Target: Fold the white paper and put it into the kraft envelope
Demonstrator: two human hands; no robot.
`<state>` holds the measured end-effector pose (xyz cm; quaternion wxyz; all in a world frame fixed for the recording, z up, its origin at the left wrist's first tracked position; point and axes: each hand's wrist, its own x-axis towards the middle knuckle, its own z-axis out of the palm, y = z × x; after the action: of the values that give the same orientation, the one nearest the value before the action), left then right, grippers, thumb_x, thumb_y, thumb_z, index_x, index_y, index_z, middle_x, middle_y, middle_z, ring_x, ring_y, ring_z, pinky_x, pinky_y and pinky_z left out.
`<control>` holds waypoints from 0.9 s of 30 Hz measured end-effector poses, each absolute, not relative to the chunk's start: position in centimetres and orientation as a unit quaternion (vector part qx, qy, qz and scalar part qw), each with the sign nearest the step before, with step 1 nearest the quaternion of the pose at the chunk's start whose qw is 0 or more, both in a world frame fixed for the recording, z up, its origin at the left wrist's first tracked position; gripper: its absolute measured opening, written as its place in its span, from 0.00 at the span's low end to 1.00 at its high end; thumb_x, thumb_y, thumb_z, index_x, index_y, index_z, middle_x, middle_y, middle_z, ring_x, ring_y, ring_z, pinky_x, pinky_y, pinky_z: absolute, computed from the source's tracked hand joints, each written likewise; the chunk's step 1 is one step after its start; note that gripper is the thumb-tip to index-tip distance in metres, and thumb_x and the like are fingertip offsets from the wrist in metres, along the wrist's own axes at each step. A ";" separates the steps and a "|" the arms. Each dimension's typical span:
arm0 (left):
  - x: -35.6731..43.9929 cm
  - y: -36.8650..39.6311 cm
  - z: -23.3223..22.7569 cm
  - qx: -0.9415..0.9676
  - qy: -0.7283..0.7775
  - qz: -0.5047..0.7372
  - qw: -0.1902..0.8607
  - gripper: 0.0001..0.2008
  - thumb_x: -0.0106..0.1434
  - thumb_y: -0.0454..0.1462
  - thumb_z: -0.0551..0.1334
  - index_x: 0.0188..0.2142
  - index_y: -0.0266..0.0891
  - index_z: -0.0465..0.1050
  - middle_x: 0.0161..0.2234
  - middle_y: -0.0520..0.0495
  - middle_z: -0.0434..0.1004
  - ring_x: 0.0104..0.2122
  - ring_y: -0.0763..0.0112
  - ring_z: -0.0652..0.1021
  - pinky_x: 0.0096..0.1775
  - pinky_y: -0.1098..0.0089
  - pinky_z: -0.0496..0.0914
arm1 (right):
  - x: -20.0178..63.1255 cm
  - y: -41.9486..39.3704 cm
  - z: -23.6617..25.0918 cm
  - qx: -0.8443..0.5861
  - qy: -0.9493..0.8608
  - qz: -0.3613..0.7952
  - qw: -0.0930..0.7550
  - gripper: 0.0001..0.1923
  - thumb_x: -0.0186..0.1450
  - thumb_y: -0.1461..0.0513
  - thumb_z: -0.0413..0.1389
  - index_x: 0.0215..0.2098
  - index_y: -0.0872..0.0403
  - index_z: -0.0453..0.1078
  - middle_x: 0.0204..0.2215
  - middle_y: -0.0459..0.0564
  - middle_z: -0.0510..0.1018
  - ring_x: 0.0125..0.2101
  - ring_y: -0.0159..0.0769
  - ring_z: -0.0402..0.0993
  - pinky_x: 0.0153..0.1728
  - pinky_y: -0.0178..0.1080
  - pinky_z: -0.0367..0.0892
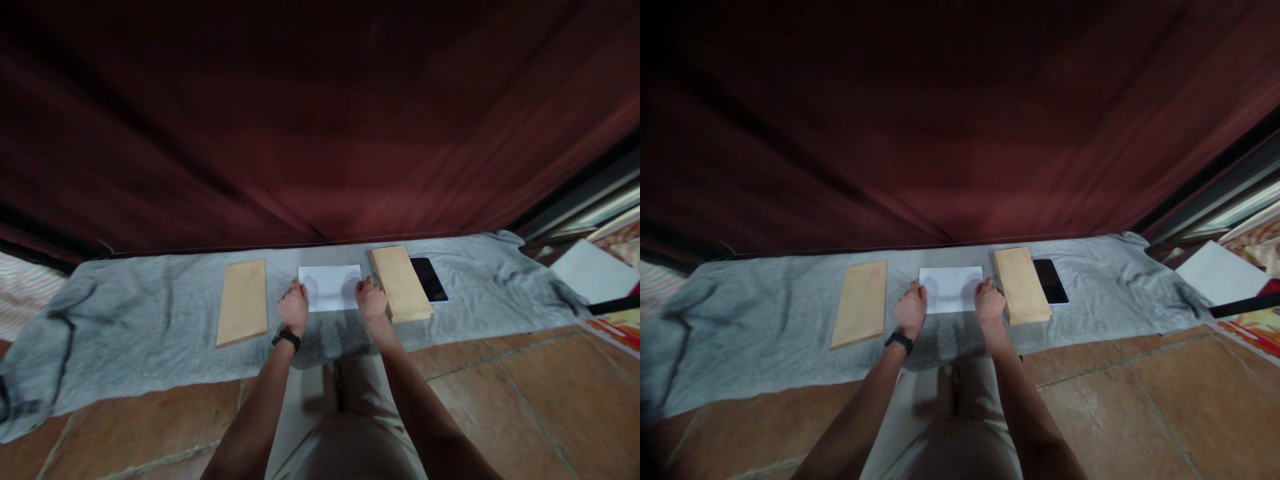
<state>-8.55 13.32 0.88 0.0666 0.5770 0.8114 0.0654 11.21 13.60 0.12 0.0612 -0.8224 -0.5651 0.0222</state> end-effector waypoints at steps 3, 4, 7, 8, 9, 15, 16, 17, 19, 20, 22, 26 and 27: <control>-8.6 13.4 0.8 0.579 0.810 0.064 0.058 0.18 0.76 0.42 0.48 0.54 0.38 0.70 0.37 0.38 0.83 0.39 0.59 0.84 0.38 0.67 0.71 | 11.1 13.2 0.2 -0.815 -0.573 0.014 0.079 0.17 0.75 0.60 0.46 0.55 0.62 0.69 0.38 0.63 0.82 0.38 0.45 0.82 0.37 0.40 0.71; -8.6 13.4 0.7 0.580 0.810 0.062 0.056 0.18 0.76 0.42 0.48 0.54 0.38 0.70 0.36 0.38 0.83 0.39 0.58 0.84 0.38 0.67 0.71 | 11.0 13.1 0.3 -0.812 -0.577 0.009 0.085 0.16 0.75 0.61 0.46 0.54 0.61 0.69 0.39 0.63 0.82 0.40 0.46 0.81 0.38 0.40 0.71; -8.7 13.5 0.6 0.584 0.809 0.057 0.045 0.18 0.76 0.42 0.48 0.55 0.37 0.70 0.36 0.37 0.83 0.38 0.57 0.84 0.38 0.66 0.72 | 10.8 12.8 0.6 -0.799 -0.593 -0.014 0.103 0.15 0.73 0.61 0.49 0.51 0.61 0.71 0.44 0.65 0.79 0.45 0.50 0.76 0.44 0.44 0.69; -8.7 13.5 0.5 0.586 0.807 0.056 0.042 0.19 0.76 0.42 0.47 0.55 0.36 0.70 0.36 0.36 0.83 0.39 0.57 0.84 0.38 0.66 0.72 | 10.5 12.7 0.6 -0.790 -0.602 -0.019 0.112 0.15 0.73 0.61 0.49 0.52 0.61 0.71 0.46 0.66 0.78 0.47 0.51 0.75 0.46 0.46 0.68; -8.7 13.5 0.4 0.588 0.806 0.056 0.038 0.19 0.76 0.42 0.47 0.55 0.36 0.70 0.36 0.36 0.83 0.39 0.57 0.84 0.38 0.66 0.72 | 10.2 12.6 0.6 -0.779 -0.615 -0.022 0.123 0.17 0.73 0.61 0.49 0.54 0.61 0.70 0.48 0.67 0.77 0.48 0.52 0.73 0.48 0.47 0.67; -8.8 13.5 0.0 0.593 0.803 0.058 0.024 0.19 0.75 0.41 0.47 0.54 0.36 0.71 0.35 0.36 0.83 0.37 0.56 0.84 0.37 0.66 0.72 | 7.7 11.3 -1.3 -0.663 -0.722 -0.012 0.198 0.22 0.75 0.61 0.49 0.65 0.60 0.64 0.66 0.63 0.65 0.65 0.52 0.60 0.62 0.51 0.57; -8.8 13.5 0.0 0.594 0.802 0.058 0.021 0.19 0.76 0.41 0.47 0.54 0.36 0.71 0.35 0.36 0.83 0.37 0.56 0.84 0.37 0.66 0.72 | 7.4 11.1 -1.8 -0.657 -0.726 -0.009 0.202 0.23 0.75 0.60 0.49 0.65 0.60 0.65 0.67 0.63 0.65 0.66 0.52 0.58 0.64 0.51 0.55; -8.9 13.5 0.0 0.595 0.801 0.058 0.019 0.19 0.76 0.41 0.47 0.54 0.36 0.71 0.35 0.36 0.83 0.37 0.56 0.84 0.37 0.66 0.72 | 7.3 11.0 -2.2 -0.657 -0.725 -0.006 0.205 0.23 0.75 0.60 0.48 0.65 0.60 0.65 0.67 0.63 0.65 0.66 0.52 0.58 0.64 0.51 0.55; -8.9 13.5 0.0 0.595 0.801 0.057 0.016 0.19 0.76 0.42 0.47 0.54 0.37 0.70 0.35 0.36 0.83 0.38 0.56 0.84 0.37 0.66 0.72 | 7.2 10.8 -2.7 -0.663 -0.720 -0.001 0.206 0.23 0.76 0.59 0.48 0.66 0.60 0.65 0.67 0.63 0.65 0.67 0.51 0.58 0.65 0.52 0.54; -8.9 13.5 0.1 0.595 0.802 0.056 0.017 0.19 0.76 0.42 0.47 0.54 0.37 0.70 0.35 0.37 0.83 0.37 0.56 0.84 0.37 0.66 0.72 | 7.3 10.8 -2.9 -0.664 -0.719 0.001 0.206 0.24 0.76 0.58 0.48 0.66 0.60 0.64 0.67 0.63 0.65 0.67 0.51 0.58 0.65 0.53 0.53; -8.8 13.5 0.3 0.592 0.804 0.053 0.020 0.18 0.76 0.42 0.48 0.54 0.37 0.70 0.35 0.37 0.83 0.37 0.57 0.84 0.37 0.66 0.71 | 7.4 10.7 -3.1 -0.662 -0.721 0.005 0.205 0.24 0.76 0.58 0.48 0.67 0.59 0.64 0.68 0.62 0.64 0.67 0.51 0.58 0.66 0.53 0.53; -8.6 13.4 0.6 0.586 0.808 0.055 0.024 0.18 0.75 0.42 0.49 0.54 0.38 0.71 0.34 0.38 0.83 0.36 0.57 0.84 0.36 0.67 0.70 | 7.6 10.5 -3.4 -0.659 -0.722 0.006 0.212 0.24 0.76 0.57 0.48 0.67 0.59 0.63 0.68 0.63 0.64 0.67 0.51 0.58 0.66 0.55 0.53; -8.6 13.4 0.6 0.584 0.810 0.059 0.022 0.18 0.75 0.42 0.49 0.54 0.38 0.71 0.34 0.39 0.83 0.35 0.57 0.84 0.36 0.66 0.70 | 7.6 10.5 -3.5 -0.657 -0.722 0.006 0.218 0.25 0.76 0.57 0.48 0.67 0.59 0.63 0.68 0.64 0.64 0.67 0.51 0.58 0.66 0.55 0.53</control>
<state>-8.63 13.39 0.58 0.0223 0.5836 0.8096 0.0590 7.63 10.45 -3.55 0.2177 -0.6565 -0.7221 0.0063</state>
